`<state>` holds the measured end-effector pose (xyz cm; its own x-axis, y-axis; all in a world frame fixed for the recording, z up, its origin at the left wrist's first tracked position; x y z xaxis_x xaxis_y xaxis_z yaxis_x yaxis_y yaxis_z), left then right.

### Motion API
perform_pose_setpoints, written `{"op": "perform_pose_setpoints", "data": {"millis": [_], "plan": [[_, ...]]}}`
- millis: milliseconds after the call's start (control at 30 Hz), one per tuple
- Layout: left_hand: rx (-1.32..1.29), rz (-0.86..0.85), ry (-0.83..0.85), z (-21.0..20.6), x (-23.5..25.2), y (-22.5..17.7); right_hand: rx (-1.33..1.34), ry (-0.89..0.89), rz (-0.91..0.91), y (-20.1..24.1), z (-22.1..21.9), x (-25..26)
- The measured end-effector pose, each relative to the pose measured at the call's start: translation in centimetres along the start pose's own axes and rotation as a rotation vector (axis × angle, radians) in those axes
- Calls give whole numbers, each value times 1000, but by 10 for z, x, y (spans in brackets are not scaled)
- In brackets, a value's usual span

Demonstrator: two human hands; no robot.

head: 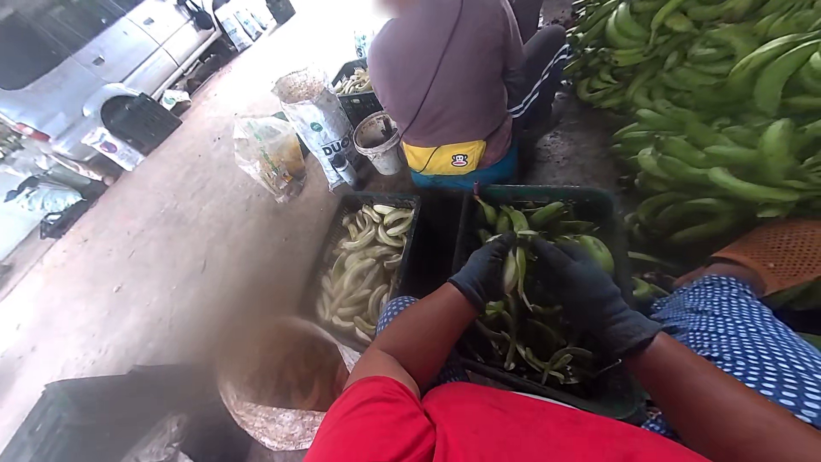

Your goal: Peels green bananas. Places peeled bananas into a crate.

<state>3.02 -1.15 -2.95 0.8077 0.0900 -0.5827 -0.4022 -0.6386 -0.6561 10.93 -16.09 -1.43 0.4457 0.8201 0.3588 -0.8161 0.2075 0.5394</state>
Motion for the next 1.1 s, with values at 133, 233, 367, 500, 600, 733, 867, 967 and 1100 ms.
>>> {"op": "perform_pose_setpoints", "data": {"millis": [133, 233, 367, 500, 600, 733, 867, 967, 1100], "plan": [[564, -204, -117, -6, -12, -11, 158, 147, -124, -10, 4, 3], [1053, -315, -264, -13, -16, -22, 181, 200, -158, -8, 2, 4], [947, -399, -230, -19, -19, -17, 379, 259, -403, -17, 0, -3], [831, -396, -235, -13, -20, -24, 541, 185, -498, -21, 1, -11], [654, -326, -302, -4, -19, -31, 383, 104, -343, -17, 11, -6], [509, -294, -270, 1, -17, -32, 140, -10, -97, 2, 18, -2], [450, -272, -229, 0, -16, -27, 57, -37, -52, 11, 12, -5], [427, -244, -159, -3, -15, -22, 154, 107, -197, 1, 11, 0], [378, -224, -57, -11, -20, -23, 290, 162, -492, -28, 3, -8]]}}
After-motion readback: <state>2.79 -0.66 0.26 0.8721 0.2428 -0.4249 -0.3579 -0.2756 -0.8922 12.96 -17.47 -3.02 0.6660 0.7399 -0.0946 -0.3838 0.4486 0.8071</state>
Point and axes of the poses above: each hand's wrist, its own x-axis towards the middle knuckle, its own z-axis out of the back of the hand, y = z × x, the point moved 4 cm from there along x, towards the middle knuckle, and after that the axes turned 10 degrees about z, right-handed, at the moved point
